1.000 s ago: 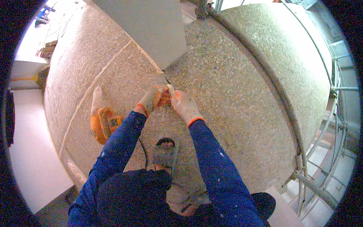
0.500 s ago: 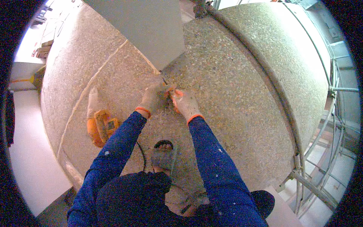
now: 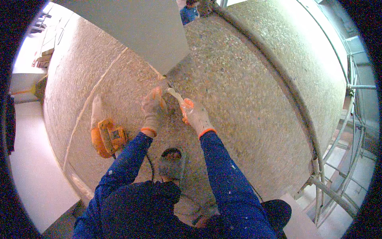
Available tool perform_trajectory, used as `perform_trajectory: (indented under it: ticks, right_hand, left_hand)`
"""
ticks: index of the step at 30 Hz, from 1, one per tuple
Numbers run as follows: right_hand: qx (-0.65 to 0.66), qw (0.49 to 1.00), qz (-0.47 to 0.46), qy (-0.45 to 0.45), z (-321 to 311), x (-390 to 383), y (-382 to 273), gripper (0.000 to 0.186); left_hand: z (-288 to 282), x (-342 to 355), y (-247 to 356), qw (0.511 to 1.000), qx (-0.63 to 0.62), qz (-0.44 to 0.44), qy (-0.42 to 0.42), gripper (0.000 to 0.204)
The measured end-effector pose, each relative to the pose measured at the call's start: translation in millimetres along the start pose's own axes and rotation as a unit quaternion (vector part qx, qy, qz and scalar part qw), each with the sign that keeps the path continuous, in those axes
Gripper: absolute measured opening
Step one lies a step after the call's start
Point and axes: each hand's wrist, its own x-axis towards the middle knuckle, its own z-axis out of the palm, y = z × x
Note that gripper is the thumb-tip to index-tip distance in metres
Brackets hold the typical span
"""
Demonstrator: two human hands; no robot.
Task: The person applies a bead of sealant along a floor joint using a caulking gun, then smooths it with gloved fingers. The person repeatedly reloads the gun from a bucket and continues smoothing the bead along the joint.
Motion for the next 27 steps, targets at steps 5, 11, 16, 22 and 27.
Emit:
perform_trajectory:
  ticks: [5, 11, 16, 22, 27]
  right_hand:
    - [-0.008, 0.999, -0.012, 0.03, 9, -6, 1, 0.052]
    - [-0.11, 0.992, -0.061, 0.031, 7, 0, 11, 0.049]
    - [-0.107, 0.993, -0.052, 0.021, 5, -8, 11, 0.049]
    - [-0.033, 0.999, -0.042, 0.011, -2, -34, 1, 0.046]
    - [0.005, 0.999, -0.027, 0.019, -7, -45, -3, 0.043]
  left_hand:
    - [7, -5, 12, 0.995, 0.07, 0.058, -0.042, 0.058]
    - [-6, 7, 20, 0.991, 0.079, 0.021, -0.109, 0.06]
    - [-5, 12, 30, 0.99, 0.064, 0.045, -0.118, 0.058]
    - [-2, 16, 22, 0.991, 0.073, 0.037, -0.107, 0.058]
    - [-24, 32, 23, 0.991, 0.063, 0.04, -0.108, 0.054]
